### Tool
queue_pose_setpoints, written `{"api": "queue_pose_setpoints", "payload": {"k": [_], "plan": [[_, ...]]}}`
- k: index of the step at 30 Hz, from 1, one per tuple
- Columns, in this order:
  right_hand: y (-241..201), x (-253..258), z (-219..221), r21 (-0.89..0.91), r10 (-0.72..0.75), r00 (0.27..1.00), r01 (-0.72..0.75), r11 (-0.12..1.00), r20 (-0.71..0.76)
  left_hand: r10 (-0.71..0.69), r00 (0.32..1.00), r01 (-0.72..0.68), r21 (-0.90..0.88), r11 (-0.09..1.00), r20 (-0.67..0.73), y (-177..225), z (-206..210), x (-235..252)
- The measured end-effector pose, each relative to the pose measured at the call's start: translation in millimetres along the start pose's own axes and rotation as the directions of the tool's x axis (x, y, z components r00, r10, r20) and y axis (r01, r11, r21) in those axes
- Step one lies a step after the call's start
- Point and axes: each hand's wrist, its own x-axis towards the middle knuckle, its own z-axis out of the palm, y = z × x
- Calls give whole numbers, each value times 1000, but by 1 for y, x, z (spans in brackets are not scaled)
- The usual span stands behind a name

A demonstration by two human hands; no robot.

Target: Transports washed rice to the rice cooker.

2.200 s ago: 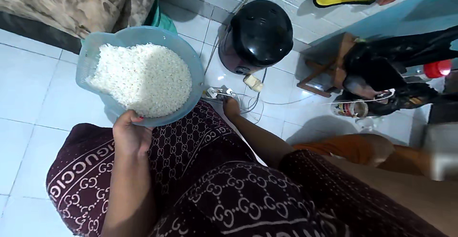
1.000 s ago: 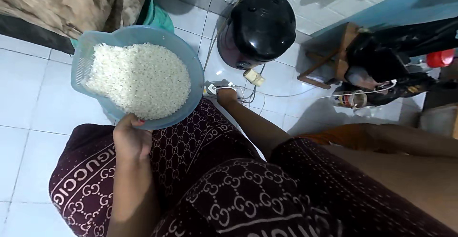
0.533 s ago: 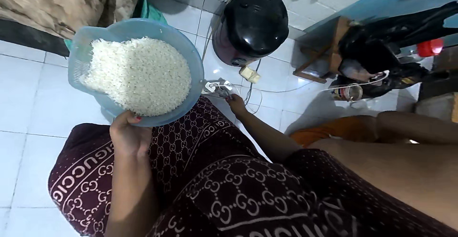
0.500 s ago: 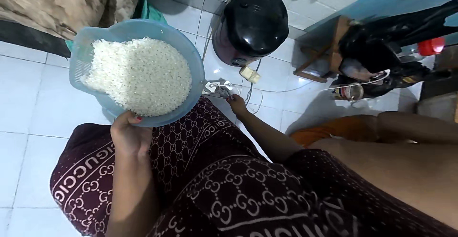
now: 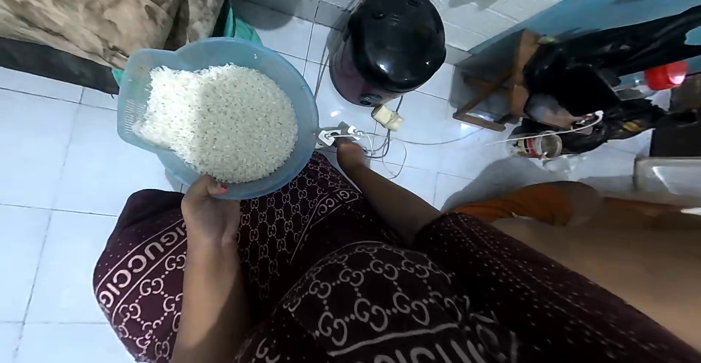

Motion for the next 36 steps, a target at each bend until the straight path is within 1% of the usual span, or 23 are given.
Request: {"api": "queue_pose_setpoints", "payload": {"k": [3,6,11,16,19,21,24,28,31,36], "plan": [[-9,4,-13,7,-3,999,2,1000,41,13,1000,-14,11,1000,15,-3,-4,3],[-17,9,-20,-37,-24,997,27,999,73,8,1000,-8,7,1000,27,-4,-7,5],[-13,14,-11,-104,-116,993,115,988,3,-12,999,12,13,1000,35,-5,-9,8],[-10,13,-7,-97,-128,989,121,988,-73,-4,1000,3,44,999,24,-3,-9,9],[-13,12,-15,-71,-55,998,53,996,-16,-8,999,6,45,999,33,-2,-9,11],[-16,15,-26,-61,-3,997,8,998,84,-9,999,8,31,1000,43,-2,-10,12],[-16,22,-38,-81,-4,985,19,997,173,-24,999,23,12,1000,42,-2,-9,14],[-15,25,-37,-83,12,991,0,997,133,-49,998,49,20,999,39,-1,-8,16],[-19,31,-41,-81,61,983,-47,996,176,-34,997,32,34,999,71,-2,-10,19],[-17,28,-41,-111,-3,987,21,994,161,-28,995,25,37,999,94,-4,-12,24]]}}
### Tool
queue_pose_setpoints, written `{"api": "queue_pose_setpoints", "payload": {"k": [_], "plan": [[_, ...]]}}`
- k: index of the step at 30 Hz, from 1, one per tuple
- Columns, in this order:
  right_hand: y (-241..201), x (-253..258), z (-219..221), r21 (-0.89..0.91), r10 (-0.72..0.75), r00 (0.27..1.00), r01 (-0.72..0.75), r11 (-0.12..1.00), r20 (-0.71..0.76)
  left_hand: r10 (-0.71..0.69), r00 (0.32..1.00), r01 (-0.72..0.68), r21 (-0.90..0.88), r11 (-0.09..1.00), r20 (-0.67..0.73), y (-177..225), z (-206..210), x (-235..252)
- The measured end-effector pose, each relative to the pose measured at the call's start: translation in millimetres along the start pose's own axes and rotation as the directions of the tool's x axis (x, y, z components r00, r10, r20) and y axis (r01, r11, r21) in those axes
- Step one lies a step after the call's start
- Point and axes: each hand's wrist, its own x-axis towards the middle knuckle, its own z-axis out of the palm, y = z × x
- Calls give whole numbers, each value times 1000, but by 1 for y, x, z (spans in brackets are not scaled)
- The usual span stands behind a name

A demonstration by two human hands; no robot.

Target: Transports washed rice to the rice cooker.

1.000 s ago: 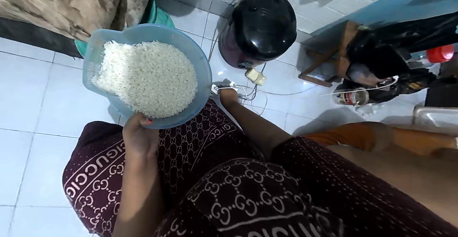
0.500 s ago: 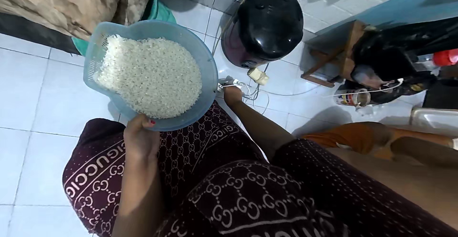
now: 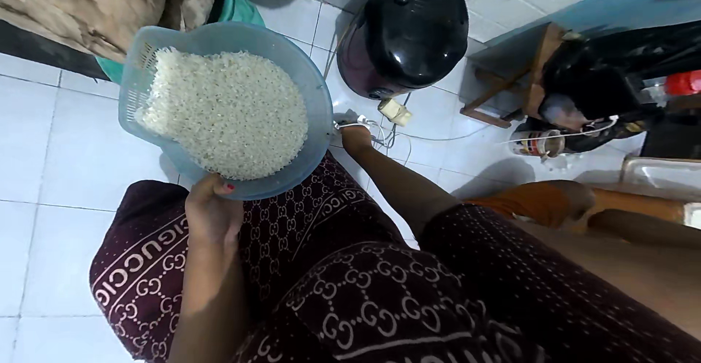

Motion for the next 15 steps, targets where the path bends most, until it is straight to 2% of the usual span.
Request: {"api": "queue_pose_setpoints", "payload": {"k": [4,7,12,15], "plan": [[6,5,-5,26,-2,999,1,1000,45,20,999,-21,25,999,27,-2,-4,2],[14,20,-9,31,-60,998,59,998,27,37,998,-38,31,999,55,-2,-4,4],[10,25,-33,20,-120,990,119,993,72,58,998,-58,19,998,28,-3,-5,-1],[14,32,-24,-8,-158,986,159,987,43,63,997,-64,8,998,40,-2,-6,-5]]}}
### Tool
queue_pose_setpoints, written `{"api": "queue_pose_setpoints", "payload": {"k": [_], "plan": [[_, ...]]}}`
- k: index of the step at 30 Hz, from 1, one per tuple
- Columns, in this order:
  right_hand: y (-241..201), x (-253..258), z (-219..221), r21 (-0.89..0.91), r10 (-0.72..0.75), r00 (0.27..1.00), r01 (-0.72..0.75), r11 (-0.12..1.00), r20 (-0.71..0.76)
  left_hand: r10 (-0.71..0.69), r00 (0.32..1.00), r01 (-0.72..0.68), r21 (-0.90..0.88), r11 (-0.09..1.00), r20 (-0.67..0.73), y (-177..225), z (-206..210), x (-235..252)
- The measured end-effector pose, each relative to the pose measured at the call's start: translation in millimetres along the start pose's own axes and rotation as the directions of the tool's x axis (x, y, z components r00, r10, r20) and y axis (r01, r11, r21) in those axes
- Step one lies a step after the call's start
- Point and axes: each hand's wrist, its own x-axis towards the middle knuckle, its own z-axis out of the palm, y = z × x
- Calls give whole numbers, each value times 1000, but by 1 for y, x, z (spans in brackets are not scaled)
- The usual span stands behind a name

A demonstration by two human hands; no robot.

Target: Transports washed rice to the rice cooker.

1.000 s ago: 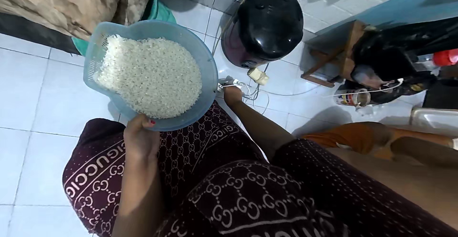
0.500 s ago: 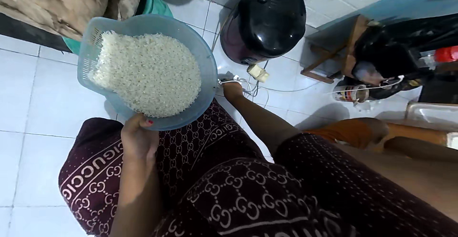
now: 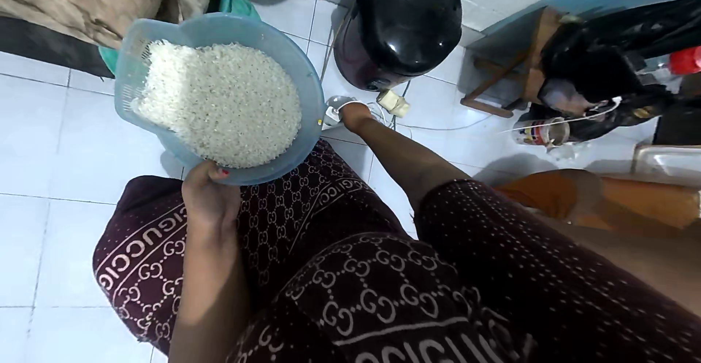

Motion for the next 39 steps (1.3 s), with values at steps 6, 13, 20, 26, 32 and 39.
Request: {"api": "queue_pose_setpoints", "payload": {"k": [6,13,20,26,32,39], "plan": [[-5,-14,14,-22,48,999,-47,999,21,12,1000,-12,-32,999,2,2,-1,-11],[3,-12,41,86,113,991,-108,990,-64,14,997,-16,-27,1000,-70,2,-1,-16],[54,-76,75,45,-171,985,172,984,-26,-14,996,14,3,1000,-83,2,11,-16],[62,-74,59,113,70,997,-71,991,15,6,1000,-6,-9,1000,4,0,17,-18],[65,-115,25,112,-4,977,-20,994,215,-29,1000,29,24,999,-1,-5,25,-5],[94,-94,-145,320,169,799,30,947,-576,-53,999,53,9,999,-7,-12,32,11]]}}
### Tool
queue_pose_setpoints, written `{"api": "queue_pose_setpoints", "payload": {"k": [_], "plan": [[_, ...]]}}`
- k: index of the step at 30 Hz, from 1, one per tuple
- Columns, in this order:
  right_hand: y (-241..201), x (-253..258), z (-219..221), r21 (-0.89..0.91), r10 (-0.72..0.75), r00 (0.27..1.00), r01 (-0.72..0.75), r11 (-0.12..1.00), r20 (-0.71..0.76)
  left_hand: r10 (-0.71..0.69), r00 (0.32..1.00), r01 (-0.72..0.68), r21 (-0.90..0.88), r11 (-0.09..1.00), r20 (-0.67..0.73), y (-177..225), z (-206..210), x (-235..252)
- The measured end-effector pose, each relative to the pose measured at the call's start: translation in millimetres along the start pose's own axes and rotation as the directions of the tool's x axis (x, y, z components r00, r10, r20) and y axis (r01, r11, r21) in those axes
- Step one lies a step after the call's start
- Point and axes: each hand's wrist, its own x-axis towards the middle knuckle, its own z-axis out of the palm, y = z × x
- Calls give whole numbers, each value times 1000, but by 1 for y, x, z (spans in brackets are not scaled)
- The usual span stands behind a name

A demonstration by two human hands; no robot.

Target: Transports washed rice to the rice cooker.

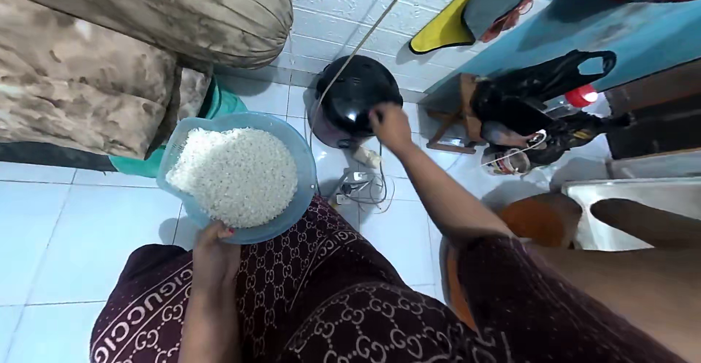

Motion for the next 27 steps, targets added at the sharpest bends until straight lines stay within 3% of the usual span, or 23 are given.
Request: {"api": "queue_pose_setpoints", "payload": {"k": [3,6,9,15,19,22,27], "plan": [[-4,79,-6,-72,-52,998,50,996,-20,5,1000,-5,46,999,-8,0,1,6],[-18,123,1,-32,56,995,-53,998,85,3,1000,-1,66,998,-23,1,0,11],[-23,139,6,0,199,964,-202,979,177,2,999,1,86,996,-35,2,-2,12],[-22,134,3,-141,312,922,-286,948,229,-6,999,10,75,997,-49,7,-3,15],[3,120,5,147,505,856,-517,843,112,4,999,1,88,996,-51,9,-6,17],[33,119,2,350,620,785,-582,734,5,-4,999,7,74,997,-36,11,-6,18],[57,74,-47,746,662,743,-383,545,-102,-10,1000,11,77,997,-7,11,-11,21]]}}
